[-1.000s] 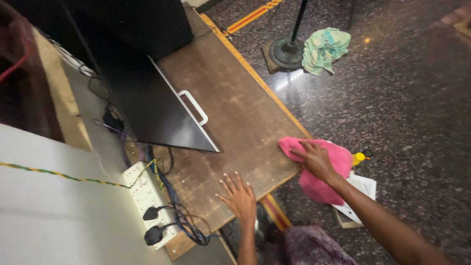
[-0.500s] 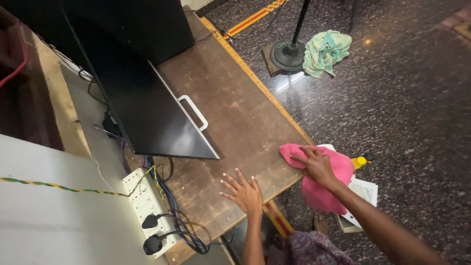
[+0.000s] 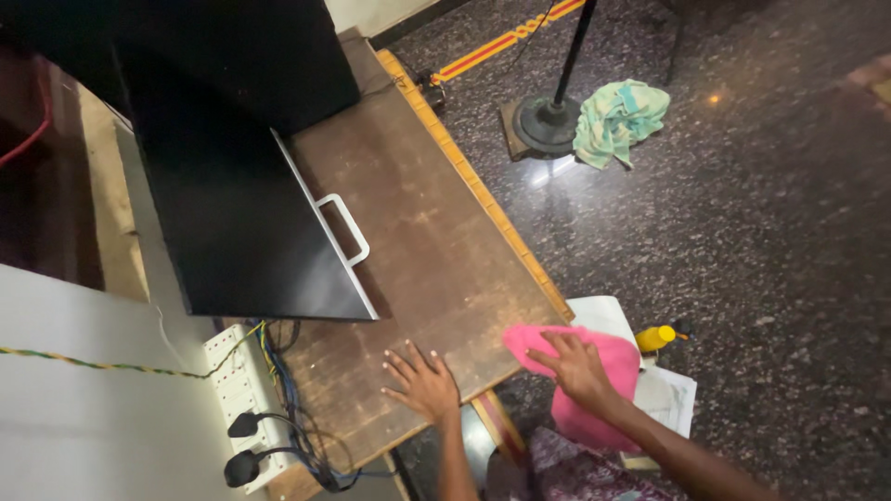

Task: The person cleans a computer monitor, tower, keyboard, and mouse by wiping them with a pink cloth and using their hands to move and reposition the items.

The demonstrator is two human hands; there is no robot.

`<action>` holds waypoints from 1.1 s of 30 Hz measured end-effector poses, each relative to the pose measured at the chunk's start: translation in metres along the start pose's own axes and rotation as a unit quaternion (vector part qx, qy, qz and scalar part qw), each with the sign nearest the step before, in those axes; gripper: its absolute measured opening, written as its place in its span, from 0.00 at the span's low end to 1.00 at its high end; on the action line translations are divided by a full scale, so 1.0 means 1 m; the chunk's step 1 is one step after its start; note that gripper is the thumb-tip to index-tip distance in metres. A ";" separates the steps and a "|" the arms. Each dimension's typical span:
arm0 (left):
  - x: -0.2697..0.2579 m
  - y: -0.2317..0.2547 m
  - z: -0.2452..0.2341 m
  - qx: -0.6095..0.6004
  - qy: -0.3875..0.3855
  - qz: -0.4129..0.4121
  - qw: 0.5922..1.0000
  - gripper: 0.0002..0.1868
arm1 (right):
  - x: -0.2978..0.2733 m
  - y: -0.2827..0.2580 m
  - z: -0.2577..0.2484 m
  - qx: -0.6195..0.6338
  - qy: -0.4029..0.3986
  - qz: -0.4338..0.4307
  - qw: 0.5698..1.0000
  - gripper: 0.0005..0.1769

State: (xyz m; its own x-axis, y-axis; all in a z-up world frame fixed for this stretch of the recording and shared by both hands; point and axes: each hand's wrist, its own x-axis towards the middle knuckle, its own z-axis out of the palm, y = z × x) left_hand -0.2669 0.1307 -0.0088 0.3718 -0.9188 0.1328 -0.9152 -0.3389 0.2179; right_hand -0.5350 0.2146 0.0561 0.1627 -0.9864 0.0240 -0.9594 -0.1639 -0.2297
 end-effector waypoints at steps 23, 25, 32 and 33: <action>-0.002 0.008 -0.014 -0.021 0.006 0.003 1.000 0.33 | 0.112 0.048 -0.010 -0.034 0.026 -0.084 0.996 0.35; -0.004 0.007 -0.013 -0.026 0.013 0.012 1.000 0.33 | 0.132 0.051 -0.007 -0.013 0.042 -0.066 0.997 0.33; -0.002 0.009 -0.016 -0.042 0.029 0.010 0.999 0.33 | 0.148 0.062 -0.015 -0.041 0.056 -0.154 0.986 0.31; -0.002 0.011 -0.018 -0.048 0.029 0.008 0.998 0.32 | 0.146 0.063 -0.016 -0.054 0.036 -0.184 0.981 0.33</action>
State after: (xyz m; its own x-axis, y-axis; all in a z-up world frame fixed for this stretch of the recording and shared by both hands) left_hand -0.2747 0.1329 0.0104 0.3685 -0.9096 0.1917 -0.9030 -0.3013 0.3061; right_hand -0.5760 0.0601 0.0611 0.4890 -0.8583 0.1555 -0.8584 -0.5052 -0.0888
